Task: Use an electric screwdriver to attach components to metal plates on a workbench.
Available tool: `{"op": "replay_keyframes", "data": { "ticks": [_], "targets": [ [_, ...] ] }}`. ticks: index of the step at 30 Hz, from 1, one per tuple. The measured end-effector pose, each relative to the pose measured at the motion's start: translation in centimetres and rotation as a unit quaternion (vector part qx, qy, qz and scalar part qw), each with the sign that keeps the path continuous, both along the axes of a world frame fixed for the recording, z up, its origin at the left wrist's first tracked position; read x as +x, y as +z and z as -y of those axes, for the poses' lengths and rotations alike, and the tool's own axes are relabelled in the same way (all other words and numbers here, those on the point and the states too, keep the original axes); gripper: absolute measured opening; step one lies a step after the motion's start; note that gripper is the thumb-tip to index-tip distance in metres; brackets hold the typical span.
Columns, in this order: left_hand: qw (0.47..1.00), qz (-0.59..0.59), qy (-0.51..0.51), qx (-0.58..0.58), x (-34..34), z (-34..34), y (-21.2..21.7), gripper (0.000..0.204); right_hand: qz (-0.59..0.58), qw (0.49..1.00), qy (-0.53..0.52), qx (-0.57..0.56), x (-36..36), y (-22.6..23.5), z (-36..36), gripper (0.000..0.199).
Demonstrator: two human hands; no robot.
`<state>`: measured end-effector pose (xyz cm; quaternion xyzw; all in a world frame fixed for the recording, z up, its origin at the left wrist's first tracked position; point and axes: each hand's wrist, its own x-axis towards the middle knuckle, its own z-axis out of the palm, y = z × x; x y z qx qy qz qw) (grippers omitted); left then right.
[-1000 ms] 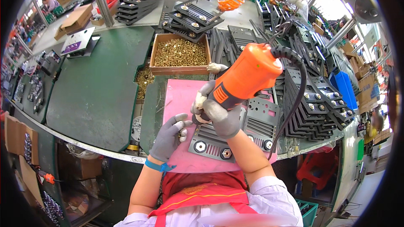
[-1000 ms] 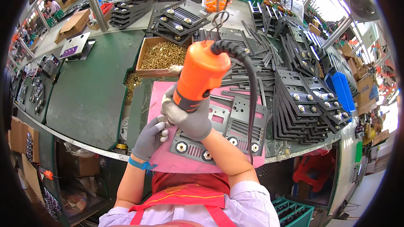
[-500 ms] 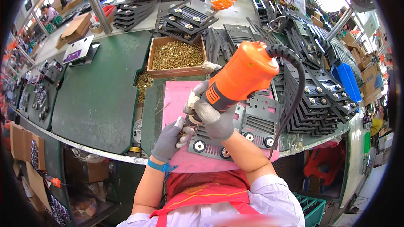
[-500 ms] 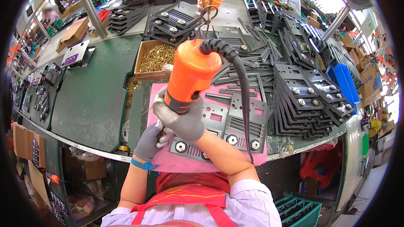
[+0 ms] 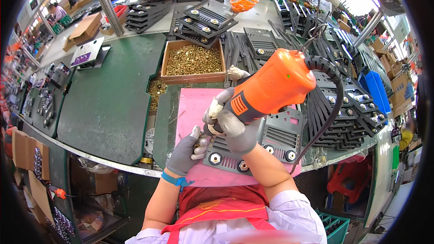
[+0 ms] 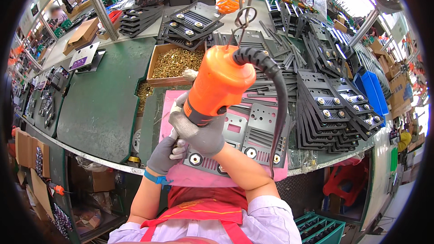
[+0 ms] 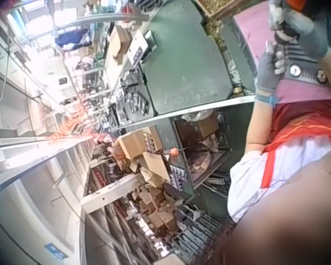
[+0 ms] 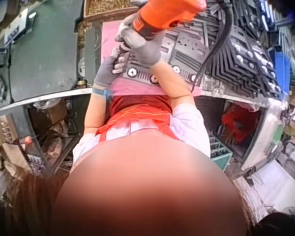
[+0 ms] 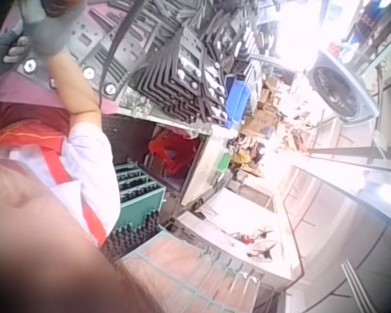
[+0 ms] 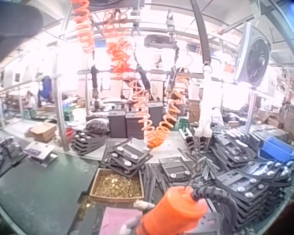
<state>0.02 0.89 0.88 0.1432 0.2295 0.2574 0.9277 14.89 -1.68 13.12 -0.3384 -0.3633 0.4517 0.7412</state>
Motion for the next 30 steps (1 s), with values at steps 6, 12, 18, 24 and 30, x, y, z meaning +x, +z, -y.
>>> {"op": "replay_keyframes", "data": {
  "ticks": [6,12,18,24,30],
  "targets": [
    [0.999,0.002,0.016,-0.028,0.3,0.3,0.5,0.034,0.008,1.000,0.000,-0.013,0.1,-0.2,0.1,0.019],
    [0.997,0.047,-0.032,-0.043,-0.3,0.3,0.1,0.039,0.013,1.000,0.024,-0.011,0.4,-0.8,0.0,0.018],
    [0.993,-0.062,-0.028,0.093,-0.4,0.2,0.3,0.047,-0.033,0.998,0.048,0.032,-0.1,0.9,0.3,0.017],
    [0.966,-0.211,0.047,0.144,-0.6,-0.9,1.0,0.052,0.032,0.998,-0.027,0.038,1.4,-0.2,-0.8,0.022],
    [0.853,-0.339,-0.073,0.390,1.2,-0.7,1.6,0.059,0.028,0.998,-0.056,0.011,2.2,1.2,-0.6,0.011]
  ]
}}
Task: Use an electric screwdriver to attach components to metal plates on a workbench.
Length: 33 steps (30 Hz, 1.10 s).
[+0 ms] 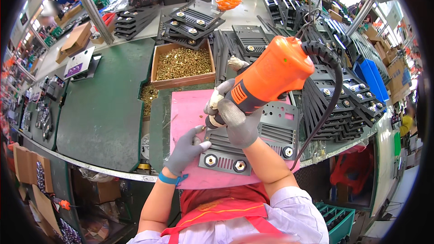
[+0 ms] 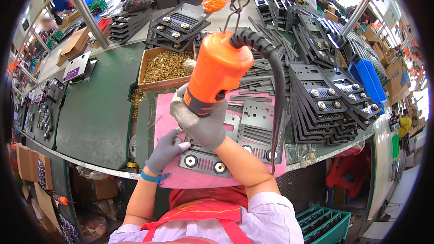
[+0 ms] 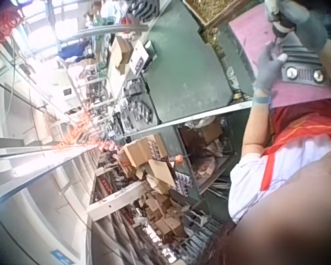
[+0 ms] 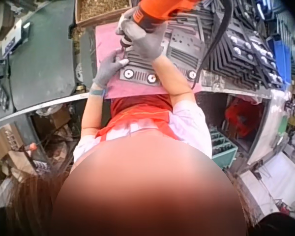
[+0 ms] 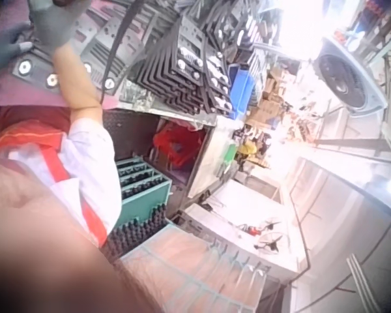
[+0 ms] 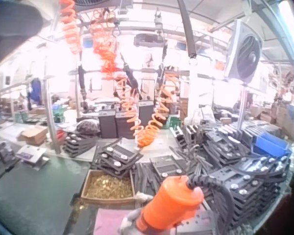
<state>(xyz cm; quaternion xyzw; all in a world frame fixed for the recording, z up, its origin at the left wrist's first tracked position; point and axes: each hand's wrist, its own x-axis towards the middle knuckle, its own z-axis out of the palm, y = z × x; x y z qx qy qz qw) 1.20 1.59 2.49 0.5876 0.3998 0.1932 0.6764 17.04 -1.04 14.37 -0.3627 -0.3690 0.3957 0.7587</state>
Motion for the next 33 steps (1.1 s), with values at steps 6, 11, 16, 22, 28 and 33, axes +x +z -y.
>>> {"op": "replay_keyframes", "data": {
  "ticks": [6,11,16,22,28,33],
  "targets": [
    [0.997,-0.050,-0.012,0.063,0.5,0.2,-1.3,0.054,0.052,0.998,-0.034,0.022,0.3,-1.8,-0.6,0.013],
    [0.999,-0.040,0.015,0.024,0.4,0.8,-0.6,0.052,0.036,0.998,0.014,-0.057,0.7,-2.7,-1.1,0.015],
    [0.997,-0.051,0.024,0.047,0.6,0.4,-1.0,0.051,-0.007,0.997,0.073,-0.022,1.4,-4.1,-2.4,0.011],
    [0.996,-0.032,0.039,0.073,0.9,0.4,-1.7,0.049,0.131,0.988,0.060,0.048,2.0,-4.4,-2.7,0.042],
    [0.998,-0.038,0.022,0.051,0.8,0.1,-1.6,0.050,0.148,0.981,0.113,0.059,2.2,-5.2,-3.4,0.045],
    [0.997,-0.035,0.030,0.054,0.7,0.5,-2.2,0.047,0.159,0.971,0.168,0.058,2.2,-5.2,-3.5,0.046]
  ]
}}
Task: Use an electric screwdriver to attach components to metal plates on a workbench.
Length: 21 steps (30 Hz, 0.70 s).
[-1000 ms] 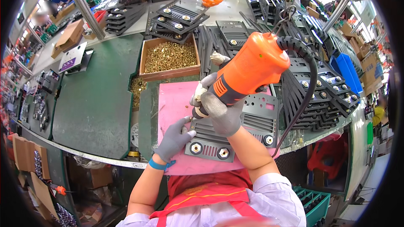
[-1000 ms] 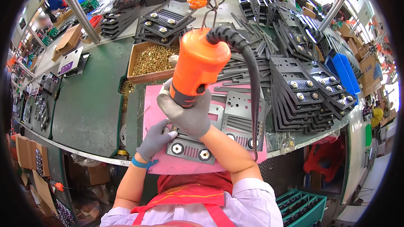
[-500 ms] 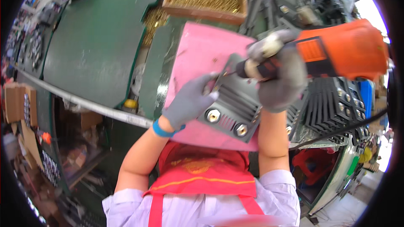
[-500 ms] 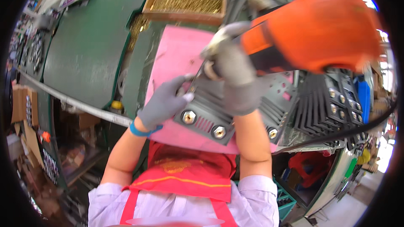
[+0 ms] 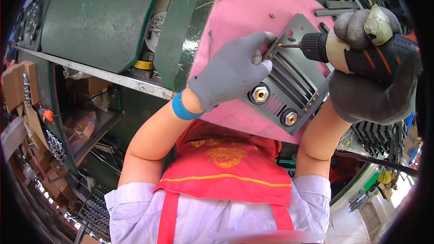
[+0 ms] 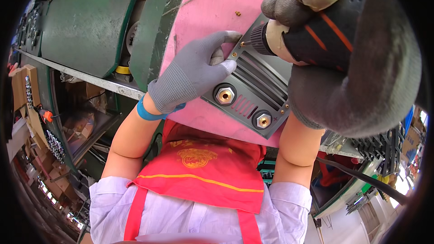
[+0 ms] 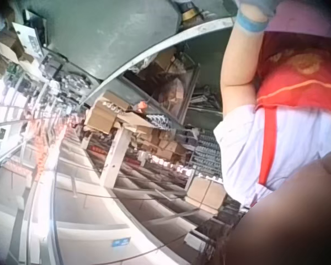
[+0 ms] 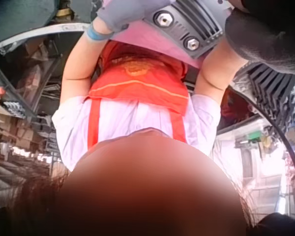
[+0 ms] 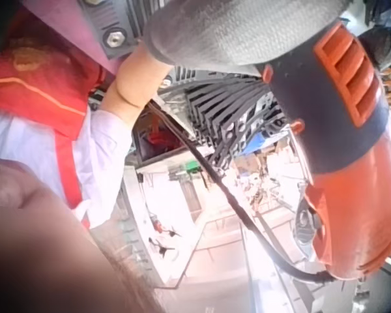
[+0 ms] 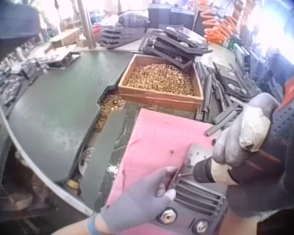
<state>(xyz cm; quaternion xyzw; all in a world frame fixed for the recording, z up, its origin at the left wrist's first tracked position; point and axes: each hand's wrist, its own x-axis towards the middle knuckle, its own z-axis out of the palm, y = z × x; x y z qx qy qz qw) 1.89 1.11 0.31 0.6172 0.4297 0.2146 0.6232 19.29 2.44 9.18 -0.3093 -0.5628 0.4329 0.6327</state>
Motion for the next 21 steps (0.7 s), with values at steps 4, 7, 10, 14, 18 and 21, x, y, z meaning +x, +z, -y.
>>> {"op": "replay_keyframes", "data": {
  "ticks": [4,7,10,14,18,21],
  "targets": [
    [1.000,-0.007,0.002,0.021,0.3,0.0,0.5,0.042,0.014,0.999,0.038,0.005,0.4,0.1,-0.2,0.046],
    [1.000,-0.012,0.002,0.018,0.4,-0.1,0.7,0.039,0.024,0.997,0.070,0.013,0.8,0.1,-0.3,0.047],
    [1.000,-0.009,0.008,0.010,0.5,0.0,0.5,0.037,0.029,0.997,0.076,0.014,0.9,-0.2,-0.4,0.046],
    [0.999,-0.009,0.014,0.043,0.5,0.3,0.0,0.035,0.033,0.997,0.063,0.010,0.9,-0.9,-0.2,0.044],
    [0.999,-0.011,0.026,0.032,0.6,0.8,0.0,0.035,0.037,0.998,0.051,0.007,0.7,-1.5,0.2,0.044],
    [0.997,0.018,0.038,0.061,1.0,1.0,-0.5,0.035,-0.034,0.993,0.081,-0.082,0.7,-1.5,0.3,0.042]
  ]
}}
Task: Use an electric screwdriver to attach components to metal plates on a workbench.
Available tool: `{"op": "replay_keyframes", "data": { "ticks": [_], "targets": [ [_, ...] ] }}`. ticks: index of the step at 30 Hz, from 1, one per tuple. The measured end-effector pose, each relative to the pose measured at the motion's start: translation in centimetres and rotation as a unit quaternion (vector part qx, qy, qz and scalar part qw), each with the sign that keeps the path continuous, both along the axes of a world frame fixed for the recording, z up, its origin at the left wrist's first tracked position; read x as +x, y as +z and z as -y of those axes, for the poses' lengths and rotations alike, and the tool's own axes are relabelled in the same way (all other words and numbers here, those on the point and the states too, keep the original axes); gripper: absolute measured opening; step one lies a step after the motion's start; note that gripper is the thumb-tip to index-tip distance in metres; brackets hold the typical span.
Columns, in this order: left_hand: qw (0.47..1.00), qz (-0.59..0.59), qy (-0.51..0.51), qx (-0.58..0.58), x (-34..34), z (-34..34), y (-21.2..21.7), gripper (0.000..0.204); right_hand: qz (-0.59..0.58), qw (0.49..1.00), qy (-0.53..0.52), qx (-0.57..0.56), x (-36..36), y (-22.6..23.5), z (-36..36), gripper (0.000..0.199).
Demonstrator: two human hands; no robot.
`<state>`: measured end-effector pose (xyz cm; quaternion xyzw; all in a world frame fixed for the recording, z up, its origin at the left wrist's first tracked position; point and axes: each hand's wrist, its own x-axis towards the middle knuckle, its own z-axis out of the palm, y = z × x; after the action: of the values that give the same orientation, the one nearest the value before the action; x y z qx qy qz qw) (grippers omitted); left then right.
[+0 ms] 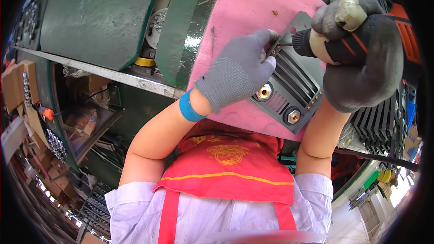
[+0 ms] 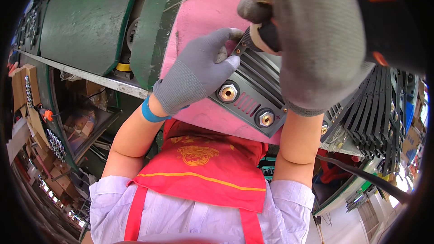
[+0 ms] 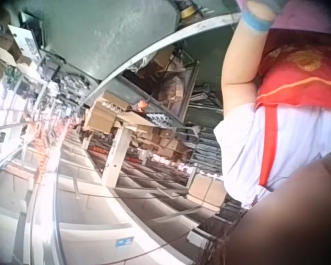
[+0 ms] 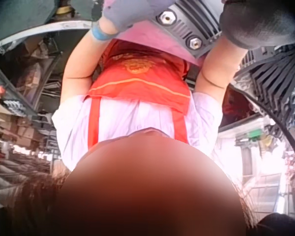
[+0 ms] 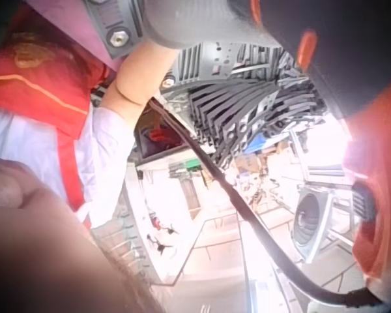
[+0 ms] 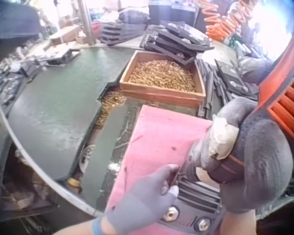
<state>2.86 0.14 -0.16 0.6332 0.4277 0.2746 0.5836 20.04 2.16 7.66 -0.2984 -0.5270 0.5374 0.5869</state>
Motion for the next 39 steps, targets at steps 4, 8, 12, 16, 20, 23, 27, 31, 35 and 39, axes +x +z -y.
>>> {"op": "replay_keyframes", "data": {
  "ticks": [4,8,12,16,20,23,27,31,35,39],
  "targets": [
    [1.000,0.001,-0.002,-0.006,-0.4,-0.4,-0.3,0.036,0.090,0.992,-0.089,0.023,-2.3,-0.4,-0.1,0.041],
    [1.000,-0.011,-0.004,-0.003,-0.2,-0.9,0.6,0.037,0.103,0.991,-0.059,0.064,-1.6,-0.2,-0.7,0.040],
    [0.997,-0.023,-0.008,0.071,-0.3,-1.2,0.0,0.041,0.115,0.985,-0.060,0.118,-2.1,1.1,-0.2,0.030],
    [0.995,-0.018,-0.010,0.093,-0.9,-0.6,-1.2,0.044,-0.031,0.985,-0.160,0.061,-3.2,1.9,2.2,0.031],
    [0.996,-0.068,-0.051,0.012,-0.9,0.1,1.2,0.046,-0.051,0.973,-0.185,0.127,-1.0,5.7,4.7,0.040],
    [0.991,-0.040,0.006,0.126,-1.9,0.9,-0.3,0.048,-0.089,0.977,-0.169,0.092,1.8,5.4,7.4,0.058],
    [0.995,-0.017,0.090,0.024,-5.7,-0.4,-0.1,0.045,-0.055,0.955,-0.289,0.026,4.7,4.5,10.4,0.063],
    [0.966,-0.052,0.245,0.056,-9.8,-2.4,0.1,0.015,-0.044,0.937,-0.346,0.009,7.4,3.4,12.4,0.063],
    [0.947,0.177,0.214,-0.160,-9.8,-2.7,4.9,0.022,-0.039,0.916,-0.397,-0.043,8.2,4.8,13.0,0.042],
    [0.886,0.347,0.083,-0.296,-4.8,-1.0,6.6,0.027,-0.014,0.936,-0.348,-0.055,9.1,4.5,12.9,0.005]
  ]
}}
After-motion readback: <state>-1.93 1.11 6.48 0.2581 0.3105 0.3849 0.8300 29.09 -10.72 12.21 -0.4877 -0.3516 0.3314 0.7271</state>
